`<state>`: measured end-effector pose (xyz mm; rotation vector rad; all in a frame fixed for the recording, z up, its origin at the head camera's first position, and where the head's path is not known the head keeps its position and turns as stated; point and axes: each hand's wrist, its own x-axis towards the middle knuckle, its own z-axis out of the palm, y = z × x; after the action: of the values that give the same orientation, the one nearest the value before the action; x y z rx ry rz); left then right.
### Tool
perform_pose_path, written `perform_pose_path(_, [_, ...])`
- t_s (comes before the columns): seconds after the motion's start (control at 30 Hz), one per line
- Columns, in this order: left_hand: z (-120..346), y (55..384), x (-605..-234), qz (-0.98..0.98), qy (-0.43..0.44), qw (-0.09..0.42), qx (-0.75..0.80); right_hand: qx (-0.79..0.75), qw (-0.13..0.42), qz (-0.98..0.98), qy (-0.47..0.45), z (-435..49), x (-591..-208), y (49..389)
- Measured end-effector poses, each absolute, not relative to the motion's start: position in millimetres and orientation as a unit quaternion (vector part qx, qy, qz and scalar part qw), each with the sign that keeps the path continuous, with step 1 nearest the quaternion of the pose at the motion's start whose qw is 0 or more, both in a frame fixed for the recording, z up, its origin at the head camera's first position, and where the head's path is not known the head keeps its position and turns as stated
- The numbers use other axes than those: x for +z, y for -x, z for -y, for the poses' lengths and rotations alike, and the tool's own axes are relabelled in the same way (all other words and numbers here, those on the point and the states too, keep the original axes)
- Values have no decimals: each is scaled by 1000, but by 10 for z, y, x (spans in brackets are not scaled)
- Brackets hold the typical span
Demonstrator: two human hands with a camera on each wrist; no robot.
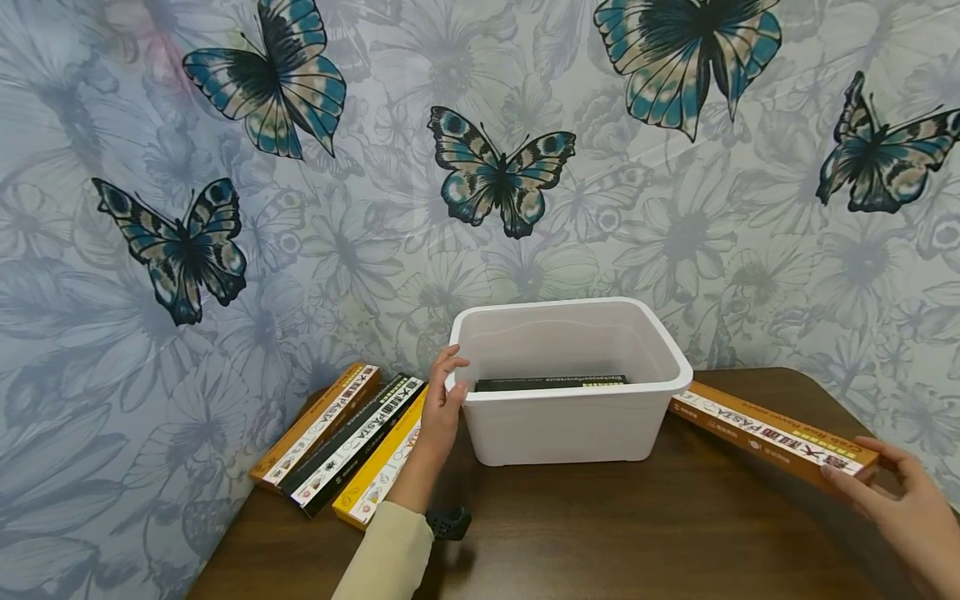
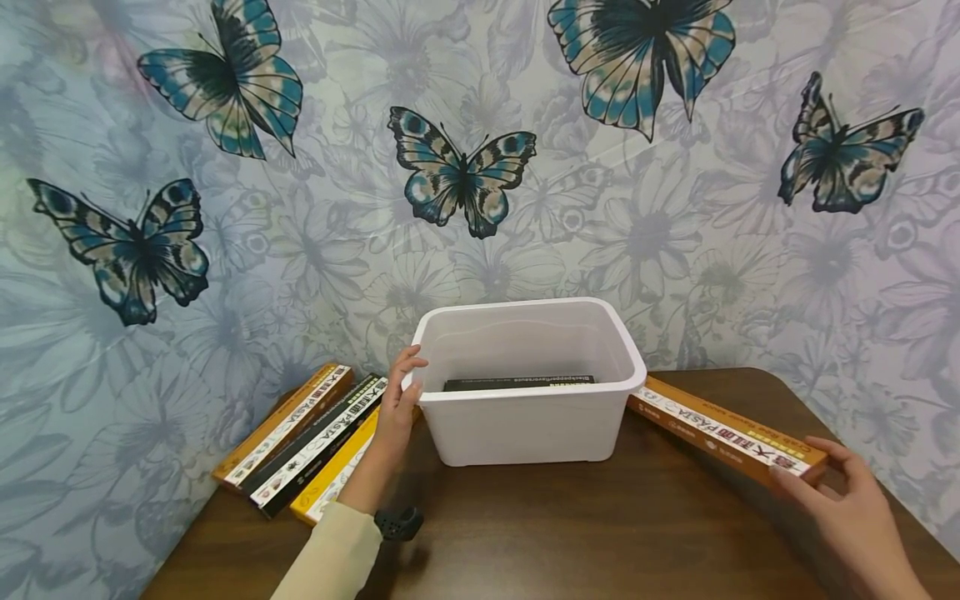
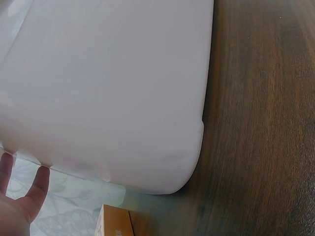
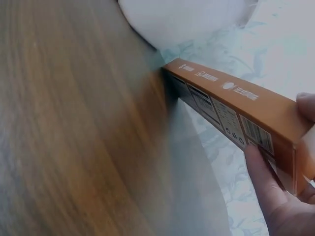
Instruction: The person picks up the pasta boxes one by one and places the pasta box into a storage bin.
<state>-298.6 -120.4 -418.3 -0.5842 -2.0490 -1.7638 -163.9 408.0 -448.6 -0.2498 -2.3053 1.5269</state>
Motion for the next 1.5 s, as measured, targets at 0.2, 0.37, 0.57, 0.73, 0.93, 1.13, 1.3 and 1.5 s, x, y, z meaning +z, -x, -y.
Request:
perform_pose_path(0.2, [1196, 2986, -4174, 728, 204, 186, -627, 689, 229, 685, 60, -4046, -4466, 1651])
perform_pose_path(0.37, [1183, 3001, -4187, 729, 207, 189, -625, 738, 250, 623, 69, -4023, -4442, 1657])
perform_pose_path(0.57, [1181, 2997, -4189, 730, 203, 191, -624, 752, 261, 600, 72, -3996, -4379, 1666])
perform_pose_path(0.73, [1172, 3000, -4197, 729, 201, 194, -625, 759, 268, 588, 78, -3997, -4322, 1689])
perform_pose_path(0.93, [1158, 3001, -4204, 717, 205, 194, -637, 740, 299, 592, 112, -4089, -4349, 1779])
perform_pose_path(1.13, [1168, 2998, -4196, 730, 197, 191, -626, 770, 321, 547, 71, -4105, -4285, 1827])
perform_pose_path(1.3, [1178, 2999, -4203, 729, 201, 193, -625, 808, 342, 475, 67, -3927, -4038, 1782])
perform_pose_path(1.5, [1177, 3012, -4204, 727, 198, 194, -628, 828, 366, 423, 34, -3819, -3821, 1836])
